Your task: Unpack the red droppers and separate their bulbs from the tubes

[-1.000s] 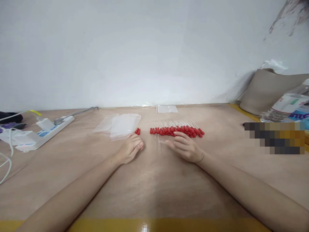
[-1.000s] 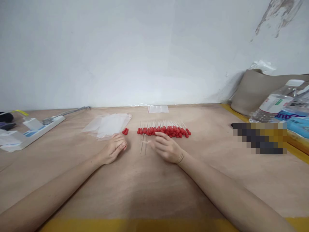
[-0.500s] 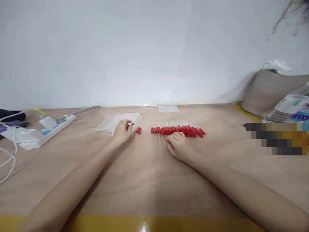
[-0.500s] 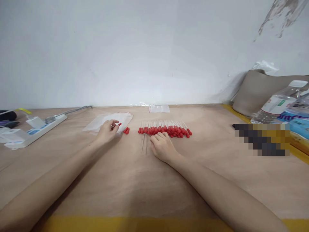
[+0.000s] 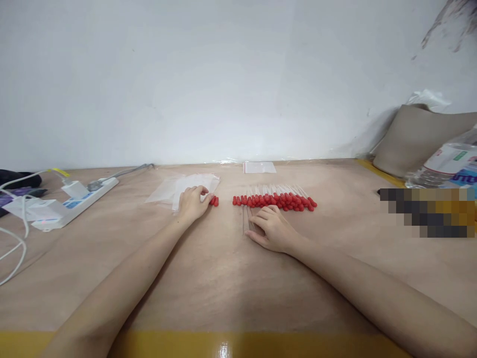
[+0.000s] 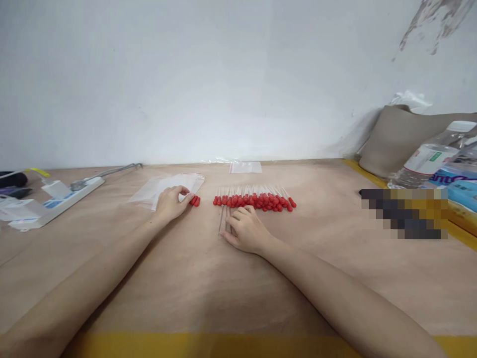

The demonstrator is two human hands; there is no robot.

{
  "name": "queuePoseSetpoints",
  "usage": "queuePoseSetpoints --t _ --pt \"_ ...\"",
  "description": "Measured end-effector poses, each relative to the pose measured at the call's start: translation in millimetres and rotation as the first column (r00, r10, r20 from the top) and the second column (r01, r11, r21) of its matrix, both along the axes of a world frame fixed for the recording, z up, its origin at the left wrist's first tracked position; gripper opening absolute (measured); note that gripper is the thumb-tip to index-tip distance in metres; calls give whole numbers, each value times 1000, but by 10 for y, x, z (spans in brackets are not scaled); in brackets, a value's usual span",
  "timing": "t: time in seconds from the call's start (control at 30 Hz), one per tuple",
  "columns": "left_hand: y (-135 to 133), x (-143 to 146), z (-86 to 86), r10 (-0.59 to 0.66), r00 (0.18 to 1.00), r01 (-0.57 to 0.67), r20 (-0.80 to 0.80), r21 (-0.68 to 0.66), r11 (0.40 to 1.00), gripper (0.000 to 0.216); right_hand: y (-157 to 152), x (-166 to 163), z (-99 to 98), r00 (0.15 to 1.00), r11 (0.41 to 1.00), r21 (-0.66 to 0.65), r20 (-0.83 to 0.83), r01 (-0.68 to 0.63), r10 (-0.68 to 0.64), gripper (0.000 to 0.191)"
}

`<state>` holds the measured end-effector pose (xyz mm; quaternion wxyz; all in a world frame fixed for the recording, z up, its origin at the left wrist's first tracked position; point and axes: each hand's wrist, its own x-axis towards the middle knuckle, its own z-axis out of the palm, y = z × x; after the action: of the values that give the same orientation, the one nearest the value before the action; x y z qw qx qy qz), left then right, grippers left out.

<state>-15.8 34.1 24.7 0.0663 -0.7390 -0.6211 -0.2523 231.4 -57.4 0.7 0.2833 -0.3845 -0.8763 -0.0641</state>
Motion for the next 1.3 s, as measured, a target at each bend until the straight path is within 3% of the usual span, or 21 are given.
queuePoseSetpoints --t 0.1,0.2,0.37,0.67,0.87,0.93,1.0,1.1,1.2,1.3 --pt "-40 188 36 -61 997 64 -43 67 996 23 -6 13 6 1000 1000 -26 12 -13 14 31" --pt "-47 449 49 -124 990 124 -68 1 992 25 -17 23 13 1000 999 -48 25 -14 16 33" --pt "37 736 45 3 991 -25 -135 -166 986 36 -15 22 10 999 997 -67 34 -27 29 34" --pt "178 847 33 62 986 -102 -156 -264 959 29 -16 8 17 999 998 -64 39 -10 13 35" --pt "-14 714 122 66 990 -85 -125 -160 983 31 -19 34 -13 998 999 3 -36 41 -41 38" --pt "-141 582 127 -6 994 -10 -109 -143 990 30 -18 46 -30 990 993 72 -107 97 -89 40" --pt "-274 440 84 -172 984 163 -51 -141 976 25 -18 55 -42 970 973 158 -200 169 -136 43" --pt "-444 275 -45 -431 902 431 10 -11 902 17 -13 58 -40 949 935 262 -267 238 -167 49" --pt "-551 212 -160 -540 841 537 -17 142 832 16 5 52 -28 973 941 279 -179 190 -144 45" --pt "-600 224 -216 -562 825 560 -55 203 803 19 31 38 -28 987 959 247 -107 140 -116 30"
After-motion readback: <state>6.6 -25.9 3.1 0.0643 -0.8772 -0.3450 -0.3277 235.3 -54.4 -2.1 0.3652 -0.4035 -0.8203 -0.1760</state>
